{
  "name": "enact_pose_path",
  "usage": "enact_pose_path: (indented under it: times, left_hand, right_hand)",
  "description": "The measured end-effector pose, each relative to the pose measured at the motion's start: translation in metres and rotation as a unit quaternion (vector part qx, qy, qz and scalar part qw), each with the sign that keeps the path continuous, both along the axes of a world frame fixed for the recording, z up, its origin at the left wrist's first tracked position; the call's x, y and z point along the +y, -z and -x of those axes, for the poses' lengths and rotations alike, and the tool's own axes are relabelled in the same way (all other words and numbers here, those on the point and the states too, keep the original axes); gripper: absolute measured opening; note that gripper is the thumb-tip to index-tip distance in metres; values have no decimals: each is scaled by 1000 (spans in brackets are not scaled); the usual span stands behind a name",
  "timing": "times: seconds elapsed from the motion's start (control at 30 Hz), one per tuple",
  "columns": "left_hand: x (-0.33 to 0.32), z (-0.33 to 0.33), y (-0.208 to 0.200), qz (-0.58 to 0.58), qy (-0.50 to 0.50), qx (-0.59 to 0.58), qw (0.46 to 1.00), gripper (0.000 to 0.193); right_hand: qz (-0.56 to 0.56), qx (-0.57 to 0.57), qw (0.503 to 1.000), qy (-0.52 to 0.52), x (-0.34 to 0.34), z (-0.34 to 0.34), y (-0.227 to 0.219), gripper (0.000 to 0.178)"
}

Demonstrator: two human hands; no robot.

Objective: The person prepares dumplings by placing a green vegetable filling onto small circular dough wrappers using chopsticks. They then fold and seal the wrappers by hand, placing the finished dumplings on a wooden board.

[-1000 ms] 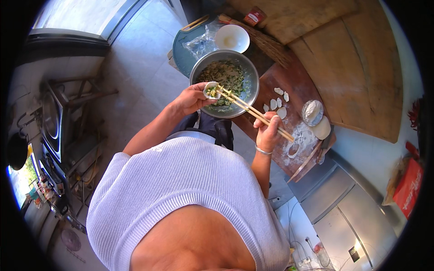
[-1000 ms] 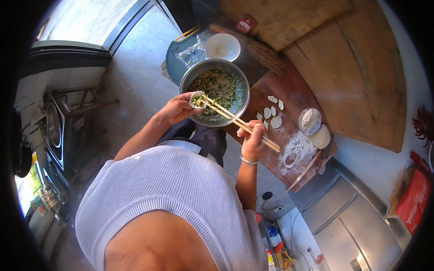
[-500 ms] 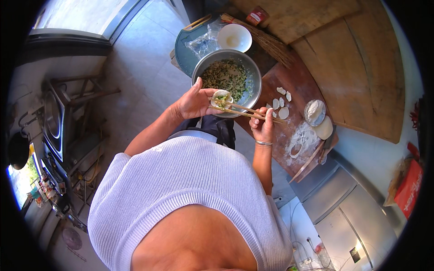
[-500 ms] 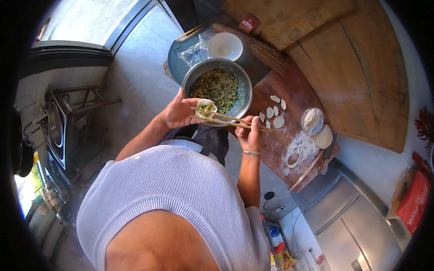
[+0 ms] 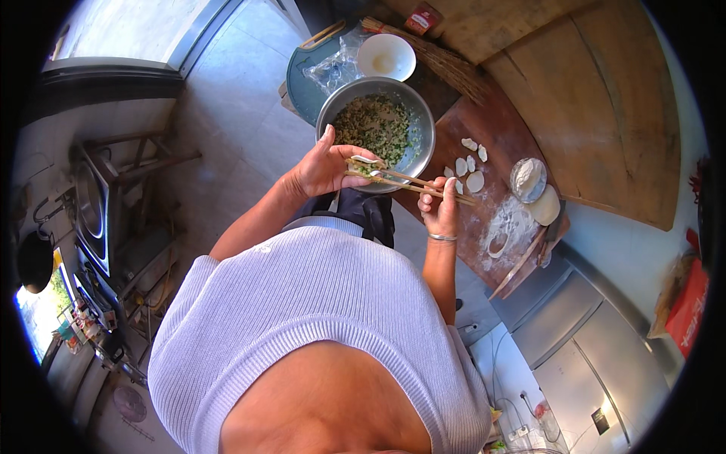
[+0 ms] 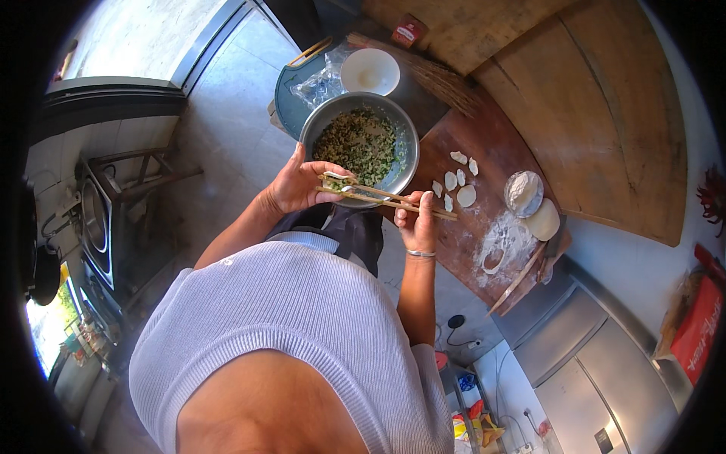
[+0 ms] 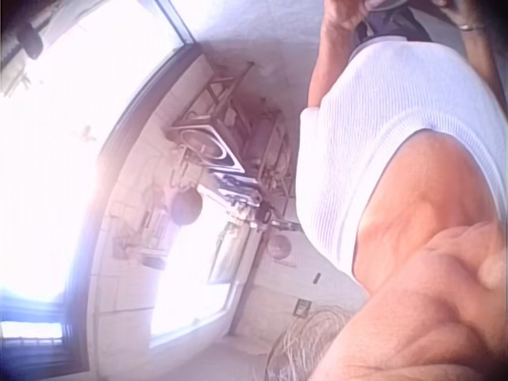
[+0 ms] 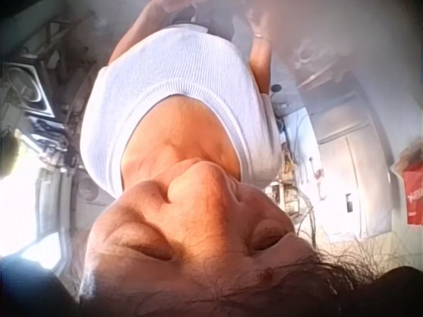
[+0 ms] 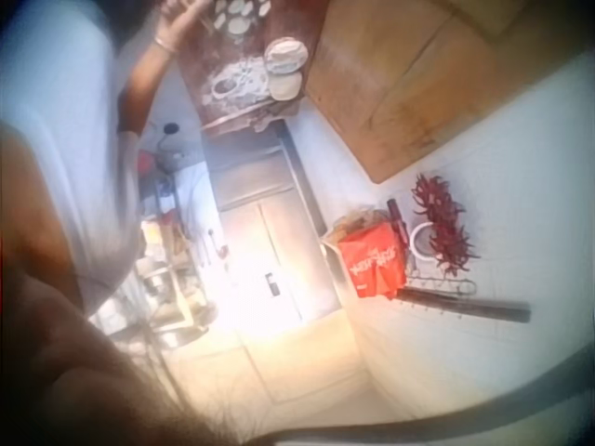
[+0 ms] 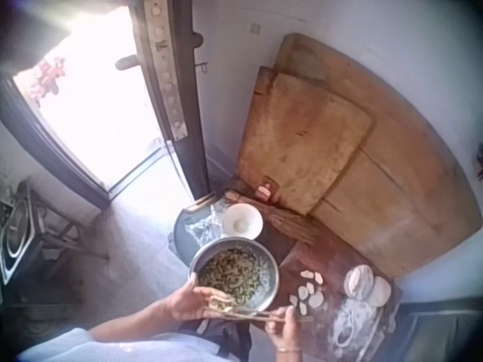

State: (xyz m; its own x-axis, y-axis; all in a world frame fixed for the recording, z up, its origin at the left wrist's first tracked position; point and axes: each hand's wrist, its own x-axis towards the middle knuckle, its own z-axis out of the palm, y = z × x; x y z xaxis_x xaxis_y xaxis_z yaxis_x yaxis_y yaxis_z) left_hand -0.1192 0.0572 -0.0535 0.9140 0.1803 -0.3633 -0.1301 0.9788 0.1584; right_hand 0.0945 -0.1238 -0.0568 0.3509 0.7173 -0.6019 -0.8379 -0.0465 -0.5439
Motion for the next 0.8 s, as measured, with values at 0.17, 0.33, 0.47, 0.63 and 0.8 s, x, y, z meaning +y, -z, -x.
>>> enact_pose_path:
  times: [0.17,0.33,0.47,0.63,0.8]
  left_hand:
    - [-1,0,4,15,-11,-3,1000,87]
    - [-1,2,12,10,-14,-3,1000,84]
    - [1,4,18,-2,-18,-13,1000,81]
    - [-1,4,23,-14,-10,23,1000,76]
    - [-3,3,19,-17,-13,62,998,75]
  right_hand:
    - [13,-11,1000,12,-4,-9,-4,38]
    - [34,-21,999,12,-5,-16,-10,39]
    - [40,-10,999,33,-13,-22,-10,38]
    - [0,22,999,32,-13,-23,-10,34]
    - [1,31,999,44,-14,-22,-4,31]
